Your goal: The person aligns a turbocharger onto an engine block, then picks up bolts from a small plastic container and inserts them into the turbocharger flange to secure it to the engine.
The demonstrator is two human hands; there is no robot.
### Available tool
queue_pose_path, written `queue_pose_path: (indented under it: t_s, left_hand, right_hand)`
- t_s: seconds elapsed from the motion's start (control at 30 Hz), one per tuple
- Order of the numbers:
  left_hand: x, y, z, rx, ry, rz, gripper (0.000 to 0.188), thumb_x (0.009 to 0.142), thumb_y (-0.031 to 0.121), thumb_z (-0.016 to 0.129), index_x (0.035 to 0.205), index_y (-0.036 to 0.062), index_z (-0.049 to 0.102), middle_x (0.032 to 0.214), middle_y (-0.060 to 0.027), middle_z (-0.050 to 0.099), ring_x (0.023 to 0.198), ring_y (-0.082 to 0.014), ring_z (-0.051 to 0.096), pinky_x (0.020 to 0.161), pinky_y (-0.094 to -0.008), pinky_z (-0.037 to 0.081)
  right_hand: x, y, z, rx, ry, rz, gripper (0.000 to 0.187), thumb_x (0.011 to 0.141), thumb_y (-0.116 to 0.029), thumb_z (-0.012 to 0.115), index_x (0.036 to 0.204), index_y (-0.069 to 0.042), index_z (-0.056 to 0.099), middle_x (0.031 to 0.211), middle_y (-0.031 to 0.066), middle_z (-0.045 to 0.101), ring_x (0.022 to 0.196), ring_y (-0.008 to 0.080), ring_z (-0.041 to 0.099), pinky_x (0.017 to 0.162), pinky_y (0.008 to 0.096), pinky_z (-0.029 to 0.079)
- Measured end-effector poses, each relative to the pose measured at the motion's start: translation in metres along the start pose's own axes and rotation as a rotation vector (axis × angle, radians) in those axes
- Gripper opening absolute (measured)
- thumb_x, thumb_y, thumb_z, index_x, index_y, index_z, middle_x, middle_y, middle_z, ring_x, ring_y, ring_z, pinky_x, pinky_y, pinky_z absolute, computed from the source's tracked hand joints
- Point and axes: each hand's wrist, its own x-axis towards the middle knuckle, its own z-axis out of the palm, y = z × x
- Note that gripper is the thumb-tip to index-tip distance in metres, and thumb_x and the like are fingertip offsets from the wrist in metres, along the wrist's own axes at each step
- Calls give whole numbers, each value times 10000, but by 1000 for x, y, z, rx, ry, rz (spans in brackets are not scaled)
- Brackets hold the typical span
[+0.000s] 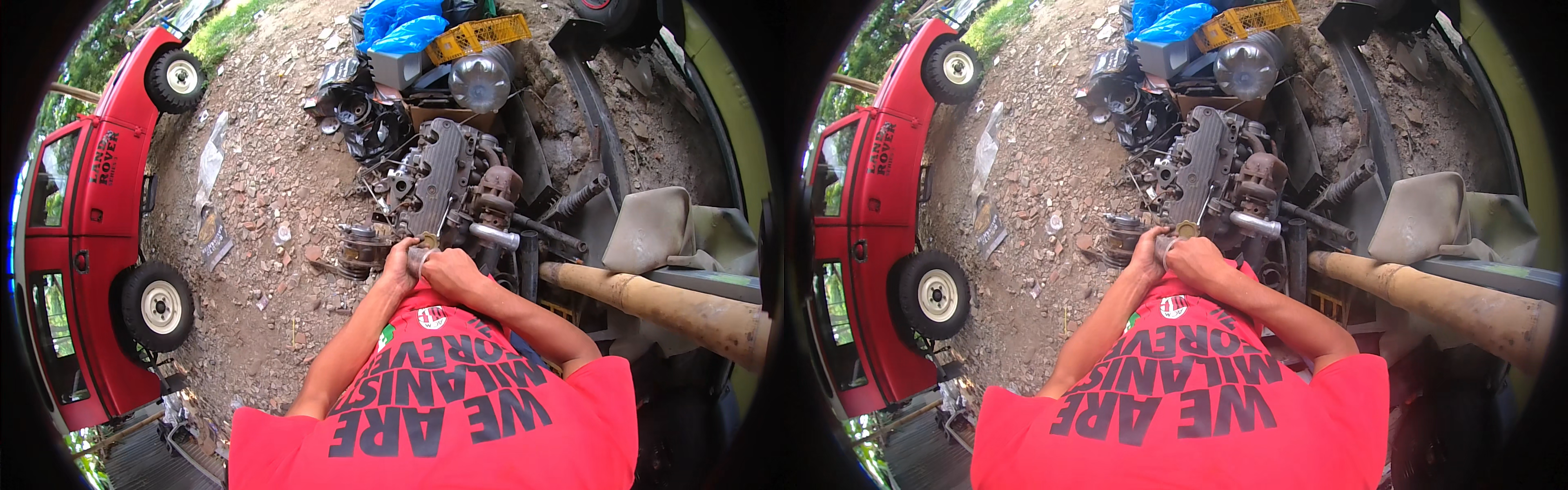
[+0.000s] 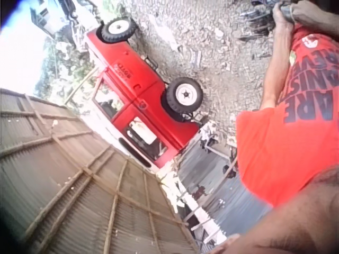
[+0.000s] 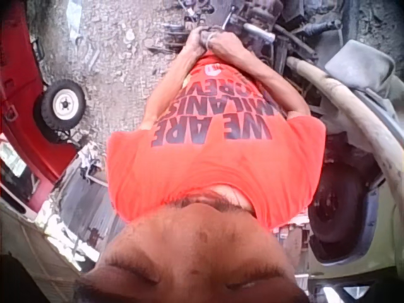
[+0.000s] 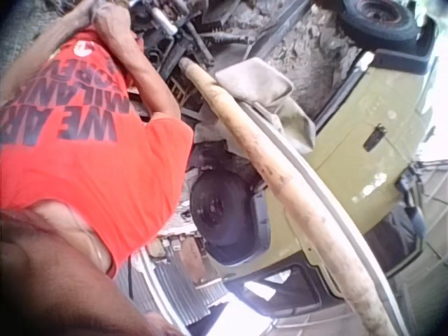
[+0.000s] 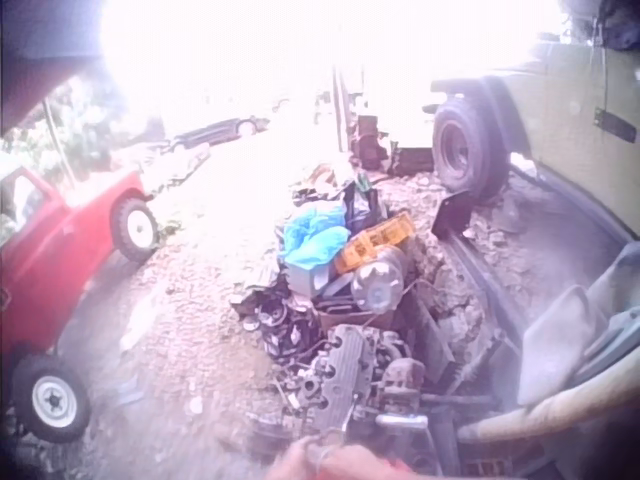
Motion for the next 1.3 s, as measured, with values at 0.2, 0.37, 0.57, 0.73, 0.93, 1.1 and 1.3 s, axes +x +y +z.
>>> queue_pose_path:
  t_s: [0.2,0.37,0.57,0.73,0.93,1.1,1.3]
  left_hand:
    - [3,2,-5,-60,-29,4,195,902,213,499,962,58,601,899,-101,669,809,-253,652,761,-391,530]
    - [7,11,-9,-62,-50,-39,230,900,240,512,977,51,617,918,-103,680,833,-258,659,784,-407,529]
    - [6,22,-21,60,-138,-140,237,902,208,485,1038,51,599,964,-102,676,860,-258,646,803,-418,521]
    - [18,41,-25,178,-143,-161,270,909,218,466,1103,65,575,1012,-115,663,922,-272,635,837,-454,508]
    - [45,73,-61,155,-171,-234,267,914,225,452,1077,46,565,956,-123,663,839,-276,645,759,-457,530]
    - [52,103,-72,-65,-107,-168,290,937,223,403,938,17,608,857,-124,663,776,-238,645,760,-426,546]
    - [16,135,-41,163,-178,-411,199,916,232,579,971,45,617,777,-60,662,635,-160,631,595,-304,556]
  right_hand:
    - [6,6,5,-2,-48,-54,153,741,-160,597,667,-48,670,731,146,678,665,313,687,570,419,554]
    - [9,9,6,-35,-19,-94,146,740,-172,604,672,-64,675,763,140,681,665,308,688,571,414,557]
    - [21,-9,-3,74,-82,59,127,725,-157,612,709,-47,674,764,157,678,699,334,675,601,442,531]
    - [37,-11,13,240,64,257,125,700,-142,636,745,-33,679,774,183,671,736,381,656,653,476,523]
    - [61,-26,30,444,334,302,146,740,-139,656,847,-42,680,811,206,659,776,403,633,687,469,513]
    - [73,-47,7,709,543,453,225,822,-171,675,974,-6,687,819,178,685,753,304,684,679,363,520]
    - [74,-34,14,983,877,876,191,900,-148,646,928,41,637,790,71,669,736,91,599,650,287,495]
